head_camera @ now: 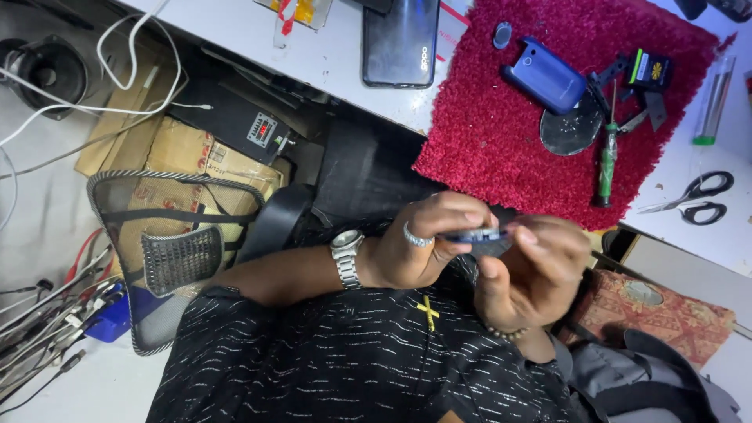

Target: Assembling a mobile phone by fitting the back cover and securing the chassis with a screwdriver.

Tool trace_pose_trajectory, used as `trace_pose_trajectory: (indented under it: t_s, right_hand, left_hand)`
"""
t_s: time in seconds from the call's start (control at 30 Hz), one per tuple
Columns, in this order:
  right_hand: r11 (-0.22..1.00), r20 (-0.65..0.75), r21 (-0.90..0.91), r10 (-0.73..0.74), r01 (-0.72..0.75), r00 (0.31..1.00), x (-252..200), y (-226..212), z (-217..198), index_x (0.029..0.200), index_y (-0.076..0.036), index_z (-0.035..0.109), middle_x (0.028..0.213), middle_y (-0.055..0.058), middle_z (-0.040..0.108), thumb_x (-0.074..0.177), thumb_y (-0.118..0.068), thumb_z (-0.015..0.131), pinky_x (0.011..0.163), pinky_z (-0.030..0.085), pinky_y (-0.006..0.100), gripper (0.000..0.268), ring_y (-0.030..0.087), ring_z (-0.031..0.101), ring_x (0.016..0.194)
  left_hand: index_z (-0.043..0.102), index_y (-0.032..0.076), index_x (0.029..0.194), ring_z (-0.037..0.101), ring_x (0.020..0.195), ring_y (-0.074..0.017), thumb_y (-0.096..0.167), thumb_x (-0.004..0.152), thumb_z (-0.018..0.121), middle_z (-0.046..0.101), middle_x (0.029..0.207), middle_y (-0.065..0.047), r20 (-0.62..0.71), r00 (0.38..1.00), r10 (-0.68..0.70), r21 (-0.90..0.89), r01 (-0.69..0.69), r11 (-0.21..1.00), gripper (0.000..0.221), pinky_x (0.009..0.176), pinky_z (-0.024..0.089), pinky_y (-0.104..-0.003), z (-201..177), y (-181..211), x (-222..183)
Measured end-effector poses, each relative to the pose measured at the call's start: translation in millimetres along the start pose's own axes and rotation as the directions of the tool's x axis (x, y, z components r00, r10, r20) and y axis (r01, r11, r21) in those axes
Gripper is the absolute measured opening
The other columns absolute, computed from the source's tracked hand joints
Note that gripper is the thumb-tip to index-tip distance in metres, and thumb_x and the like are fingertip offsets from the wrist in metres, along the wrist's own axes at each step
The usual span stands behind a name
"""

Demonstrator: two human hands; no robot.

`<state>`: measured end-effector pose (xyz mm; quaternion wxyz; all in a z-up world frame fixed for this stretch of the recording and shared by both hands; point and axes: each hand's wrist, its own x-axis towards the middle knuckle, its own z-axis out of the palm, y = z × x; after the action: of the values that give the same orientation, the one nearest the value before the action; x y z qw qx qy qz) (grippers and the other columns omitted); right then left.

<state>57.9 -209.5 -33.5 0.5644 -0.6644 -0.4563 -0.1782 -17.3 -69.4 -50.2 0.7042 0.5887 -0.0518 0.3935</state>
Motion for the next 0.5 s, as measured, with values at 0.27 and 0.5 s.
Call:
trace_pose_trajectory:
  t_s: [0.27, 0.5]
  right_hand:
    - [0.966, 0.148, 0.198, 0.135, -0.163, 0.98, 48, -15, 2, 0.105, 0.01, 0.07, 0.103, 0.024, 0.059, 0.09, -0.036, 0.083, 0.086, 0.054, 0.046, 0.05, 0.034, 0.06, 0.096]
    - [0.984, 0.186, 0.006, 0.172, -0.177, 0.967, 56, -22, 5, 0.128, -0.007, 0.063, 0.115, 0.01, 0.057, 0.093, -0.039, 0.081, 0.096, 0.051, 0.034, 0.051, 0.023, 0.058, 0.107]
  left_hand:
    - [0.058, 0.0, 0.131, 0.076, 0.093, -0.0419, 0.019, 0.114, 0.053, 0.073, 0.122, -0.023, 0.093, 0.989, 0.111, 0.066, -0.118, 0.991, 0.025, 0.068, 0.064, -0.053, -9, 1, 4]
    - [0.04, 0.005, 0.146, 0.072, 0.124, -0.0382, 0.029, 0.122, 0.043, 0.059, 0.141, -0.024, 0.301, 0.949, -0.096, 0.04, 0.088, 0.995, 0.033, 0.106, 0.064, -0.047, -24, 2, -5]
